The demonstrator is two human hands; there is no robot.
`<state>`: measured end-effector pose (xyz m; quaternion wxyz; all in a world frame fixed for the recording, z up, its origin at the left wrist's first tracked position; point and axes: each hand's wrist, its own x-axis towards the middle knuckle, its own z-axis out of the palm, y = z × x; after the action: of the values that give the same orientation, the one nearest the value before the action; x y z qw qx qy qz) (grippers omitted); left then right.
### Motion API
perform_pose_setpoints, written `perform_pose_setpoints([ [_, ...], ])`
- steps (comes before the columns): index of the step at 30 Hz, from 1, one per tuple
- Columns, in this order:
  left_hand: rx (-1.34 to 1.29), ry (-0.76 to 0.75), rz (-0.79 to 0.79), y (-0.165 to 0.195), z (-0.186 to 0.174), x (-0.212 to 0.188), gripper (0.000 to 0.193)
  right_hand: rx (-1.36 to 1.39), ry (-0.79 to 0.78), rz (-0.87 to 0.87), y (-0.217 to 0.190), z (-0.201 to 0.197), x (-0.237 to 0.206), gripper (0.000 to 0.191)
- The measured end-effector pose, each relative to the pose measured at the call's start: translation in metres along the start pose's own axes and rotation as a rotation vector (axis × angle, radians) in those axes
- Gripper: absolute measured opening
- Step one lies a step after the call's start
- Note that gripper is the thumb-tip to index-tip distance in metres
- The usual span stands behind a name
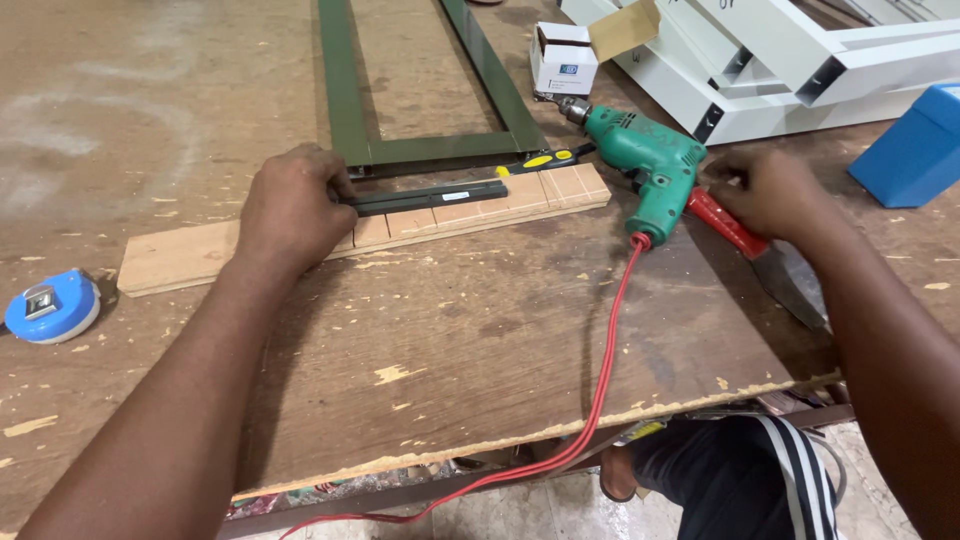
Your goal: The person uses a power drill to remove screws from a green metal window frame. They then use a hammer to tap out metal rods from the frame's corner joints and measure the components with a tape measure.
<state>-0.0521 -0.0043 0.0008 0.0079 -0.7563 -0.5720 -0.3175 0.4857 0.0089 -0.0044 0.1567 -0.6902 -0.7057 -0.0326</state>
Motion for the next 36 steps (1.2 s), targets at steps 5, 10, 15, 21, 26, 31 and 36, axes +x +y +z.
perform_pose_setpoints([
  [5, -0.007, 0.028, 0.029, 0.000, -0.001, 0.000, 0.012, -0.147, -0.104, 0.272, 0.000, 0.002, 0.008, 0.032],
  [10, -0.016, -0.011, -0.024, 0.001, 0.001, 0.002, 0.012, -0.298, 0.087, 0.183, 0.044, -0.008, 0.005, 0.027],
  [15, -0.029, 0.016, 0.014, -0.001, 0.002, 0.001, 0.012, -0.191, 0.229, 0.081, 0.071, -0.019, -0.002, 0.023],
  [21, -0.028, 0.045, 0.038, -0.004, 0.007, 0.003, 0.011, 0.506, 0.251, 0.209, 0.036, -0.021, -0.031, 0.030],
  [26, -0.005, 0.020, 0.014, -0.003, 0.007, 0.005, 0.008, 0.639, 0.120, 0.197, -0.042, -0.030, -0.043, 0.024],
  [31, -0.016, 0.016, 0.017, -0.002, 0.005, 0.006, 0.009, 0.374, 0.000, -0.179, -0.127, -0.030, -0.022, 0.027],
  [36, -0.054, 0.012, 0.009, -0.001, 0.004, 0.006, 0.010, 0.549, 0.102, -0.471, -0.172, -0.020, -0.006, 0.026],
])
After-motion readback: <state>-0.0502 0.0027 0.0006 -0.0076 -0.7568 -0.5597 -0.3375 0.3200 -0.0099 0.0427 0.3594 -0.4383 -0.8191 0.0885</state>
